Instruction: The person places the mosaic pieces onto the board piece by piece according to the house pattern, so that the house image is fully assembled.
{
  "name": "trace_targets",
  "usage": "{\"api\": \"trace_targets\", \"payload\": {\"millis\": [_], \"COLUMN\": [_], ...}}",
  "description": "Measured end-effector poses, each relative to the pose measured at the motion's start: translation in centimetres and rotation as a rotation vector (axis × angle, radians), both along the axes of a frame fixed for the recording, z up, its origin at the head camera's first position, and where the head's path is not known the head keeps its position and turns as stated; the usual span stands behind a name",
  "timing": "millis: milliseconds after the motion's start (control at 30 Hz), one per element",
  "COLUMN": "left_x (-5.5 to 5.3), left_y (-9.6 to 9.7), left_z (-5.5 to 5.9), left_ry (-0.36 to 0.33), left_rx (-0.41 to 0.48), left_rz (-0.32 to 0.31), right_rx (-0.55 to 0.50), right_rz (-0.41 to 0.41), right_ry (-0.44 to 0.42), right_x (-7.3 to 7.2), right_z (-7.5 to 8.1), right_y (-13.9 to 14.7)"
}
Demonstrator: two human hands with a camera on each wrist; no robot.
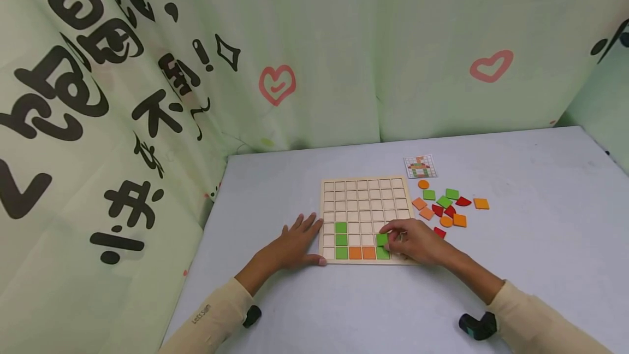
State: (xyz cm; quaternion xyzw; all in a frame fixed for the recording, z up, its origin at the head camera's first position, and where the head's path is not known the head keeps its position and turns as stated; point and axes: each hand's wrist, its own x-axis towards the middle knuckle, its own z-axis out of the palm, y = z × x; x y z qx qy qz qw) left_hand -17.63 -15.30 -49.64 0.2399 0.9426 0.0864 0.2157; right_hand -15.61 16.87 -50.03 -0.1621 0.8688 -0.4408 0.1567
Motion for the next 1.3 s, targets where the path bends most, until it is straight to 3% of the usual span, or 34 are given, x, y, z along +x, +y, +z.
{"api": "trace_targets", "payload": {"millis": [400, 667, 1300], "left_x": [0.03, 0.16, 0.14], "left_y": [0.05, 0.01, -0.09], "left_z": [-0.18, -0.11, -0.24], "left_ry": [0.008, 0.012, 0.011], "left_rx": [-0.009, 0.002, 0.008], "left_rz": [0.007, 0.008, 0.007], "right_rx": [0.128, 0.179, 0.196], "right_rz": [-0.012, -0.027, -0.045], "right_ry": [0.090, 0.092, 0.093], "right_x": [-0.42, -0.29, -0.40], "right_z": [-0.33, 0.09, 0.18], "right_y": [-0.75, -0.88, -0.97]}}
